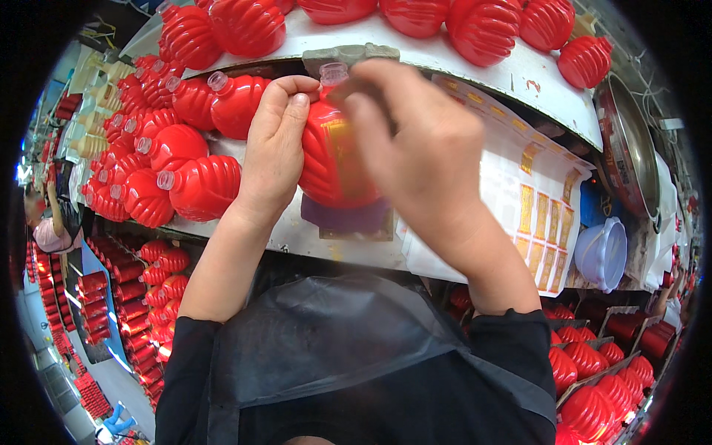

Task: The person repeatedly picks up red plastic bottles from a table, applies a yellow label to each bottle, and places the labeled bottles back on the table. The process is repeated for multiple bottles in a continuous loop.

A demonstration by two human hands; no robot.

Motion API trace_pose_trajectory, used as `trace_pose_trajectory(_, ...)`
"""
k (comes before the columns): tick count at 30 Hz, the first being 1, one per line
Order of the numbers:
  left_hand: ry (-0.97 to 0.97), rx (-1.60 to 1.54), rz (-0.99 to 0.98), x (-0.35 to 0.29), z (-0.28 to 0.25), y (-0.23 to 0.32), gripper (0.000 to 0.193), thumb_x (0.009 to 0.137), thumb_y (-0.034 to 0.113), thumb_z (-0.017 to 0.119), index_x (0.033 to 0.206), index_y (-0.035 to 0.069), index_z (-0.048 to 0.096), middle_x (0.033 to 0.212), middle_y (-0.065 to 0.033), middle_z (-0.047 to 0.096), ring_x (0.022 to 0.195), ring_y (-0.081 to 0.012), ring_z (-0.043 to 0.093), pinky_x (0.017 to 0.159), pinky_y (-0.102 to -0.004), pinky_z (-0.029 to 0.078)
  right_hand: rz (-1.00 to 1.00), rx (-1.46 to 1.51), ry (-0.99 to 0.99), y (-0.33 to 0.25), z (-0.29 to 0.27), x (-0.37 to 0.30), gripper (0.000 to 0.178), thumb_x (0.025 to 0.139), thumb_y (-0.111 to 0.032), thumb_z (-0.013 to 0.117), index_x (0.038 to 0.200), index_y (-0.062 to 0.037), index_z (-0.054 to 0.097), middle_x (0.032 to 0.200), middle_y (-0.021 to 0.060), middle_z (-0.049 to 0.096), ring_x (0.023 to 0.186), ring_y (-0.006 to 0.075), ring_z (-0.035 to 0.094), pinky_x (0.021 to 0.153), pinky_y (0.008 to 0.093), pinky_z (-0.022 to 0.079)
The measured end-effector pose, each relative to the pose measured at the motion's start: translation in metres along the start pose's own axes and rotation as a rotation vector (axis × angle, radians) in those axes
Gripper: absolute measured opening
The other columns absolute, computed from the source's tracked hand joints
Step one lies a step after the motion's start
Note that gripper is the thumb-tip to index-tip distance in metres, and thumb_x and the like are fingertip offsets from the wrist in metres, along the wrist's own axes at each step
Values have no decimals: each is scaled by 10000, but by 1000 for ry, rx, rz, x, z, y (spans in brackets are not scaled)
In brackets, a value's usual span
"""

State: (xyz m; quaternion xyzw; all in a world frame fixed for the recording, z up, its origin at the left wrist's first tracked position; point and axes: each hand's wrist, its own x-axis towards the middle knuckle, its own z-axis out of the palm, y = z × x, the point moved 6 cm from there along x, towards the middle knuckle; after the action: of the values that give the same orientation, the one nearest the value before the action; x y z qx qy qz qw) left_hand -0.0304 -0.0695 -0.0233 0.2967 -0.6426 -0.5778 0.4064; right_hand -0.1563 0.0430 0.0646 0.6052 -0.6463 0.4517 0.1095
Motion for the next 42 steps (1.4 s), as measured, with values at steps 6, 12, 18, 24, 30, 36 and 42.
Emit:
trace_pose_trajectory(6, -20, -46, 3, 1, 1, 1, 249, 1062, 143, 539, 1241, -25, 583, 1210, -158, 678, 1162, -240, 642, 1027, -363, 498, 252, -27, -1, 24, -3, -21, 249, 902, -120, 799, 1128, -23, 762, 941, 143, 790, 817, 196, 773, 753, 307, 591)
trace_pose_trajectory(12, -47, 141, 15, -2, 8, 8, 476, 926, 184, 775, 1276, -44, 548, 1249, -189, 673, 1215, -235, 638, 1043, -354, 511, 159, -65, -9, 37, -9, -18, 241, 897, -101, 773, 1122, -24, 743, 935, 172, 767, 784, 297, 754, 701, 354, 583)
trace_pose_trajectory(18, -61, -99, -122, 4, 8, 1, 441, 945, 172, 752, 1274, -42, 550, 1278, -192, 671, 1186, -227, 649, 1021, -345, 519, 181, 167, 24, 33, -3, -12, 266, 890, -43, 793, 1144, 24, 745, 922, 122, 778, 790, 170, 751, 693, 287, 586)
trace_pose_trajectory(24, -80, 21, -70, 8, 2, 1, 285, 1098, 115, 525, 1353, -6, 488, 1195, -91, 671, 1138, -121, 610, 1047, -284, 470, 287, 5, -33, 48, 2, -10, 231, 871, -83, 779, 1090, -11, 766, 906, 189, 770, 767, 294, 765, 716, 348, 595)
trace_pose_trajectory(30, -228, 112, -13, 29, 3, 5, 320, 1107, 123, 489, 1418, 48, 505, 1160, -76, 635, 1101, -108, 570, 1025, -280, 456, -408, 37, -144, 18, 11, -9, 251, 749, 9, 716, 988, -67, 739, 998, 86, 765, 907, 260, 749, 789, 369, 597)
trace_pose_trajectory(36, -251, 204, -91, 53, -5, -8, 283, 1111, 212, 537, 1340, 47, 559, 1064, -47, 626, 1002, -81, 568, 888, -247, 497, -624, 121, -395, -13, 12, -62, 174, 792, -70, 753, 964, -48, 763, 1046, 111, 765, 992, 291, 753, 852, 415, 623)
trace_pose_trajectory(42, -221, 398, 3, 61, -11, -2, 277, 1087, 287, 604, 1196, 32, 600, 1019, -36, 643, 951, -87, 561, 861, -264, 492, -348, 263, -332, 11, 5, -73, 229, 749, 15, 796, 968, -36, 749, 1009, 122, 766, 964, 290, 765, 849, 408, 623)
